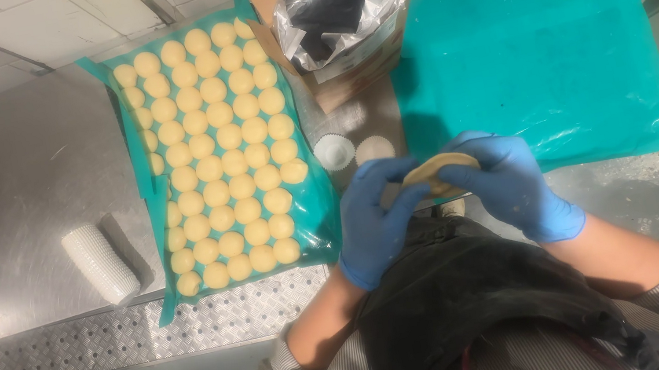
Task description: Stuffing small portions of dough with a dark filling and rolling them into balls.
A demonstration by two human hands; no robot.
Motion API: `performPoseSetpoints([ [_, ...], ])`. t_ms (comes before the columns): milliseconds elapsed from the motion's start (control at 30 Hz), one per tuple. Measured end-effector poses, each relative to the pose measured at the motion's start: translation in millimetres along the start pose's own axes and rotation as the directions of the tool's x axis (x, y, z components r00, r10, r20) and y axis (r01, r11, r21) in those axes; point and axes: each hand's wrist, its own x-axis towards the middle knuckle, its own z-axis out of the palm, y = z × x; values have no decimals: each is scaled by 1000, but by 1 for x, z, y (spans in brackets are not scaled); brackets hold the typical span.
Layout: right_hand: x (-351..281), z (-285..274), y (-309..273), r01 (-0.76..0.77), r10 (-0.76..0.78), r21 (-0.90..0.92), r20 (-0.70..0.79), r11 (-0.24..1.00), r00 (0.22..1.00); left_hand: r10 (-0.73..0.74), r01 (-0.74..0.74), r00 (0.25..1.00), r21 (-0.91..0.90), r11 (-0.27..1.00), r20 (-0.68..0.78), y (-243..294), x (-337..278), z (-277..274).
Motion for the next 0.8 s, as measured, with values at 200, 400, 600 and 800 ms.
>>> performPoseSetpoints([
  [200,6,-2,-20,180,-137,-225,195,958,971,22,-31,998,141,990,61,-4,-2,-2],
  [400,9,5,-19,109,-102,-117,61,987,993,-30,29,999,-37,999,-34,-4,-8,1],
  [600,8,6,-9,109,-105,-64,72,992,992,-2,-5,999,140,990,49,-11,-8,-9],
  [800,11,8,-21,107,-96,-115,93,988,991,-108,103,993,103,989,49,7,-3,-5],
])
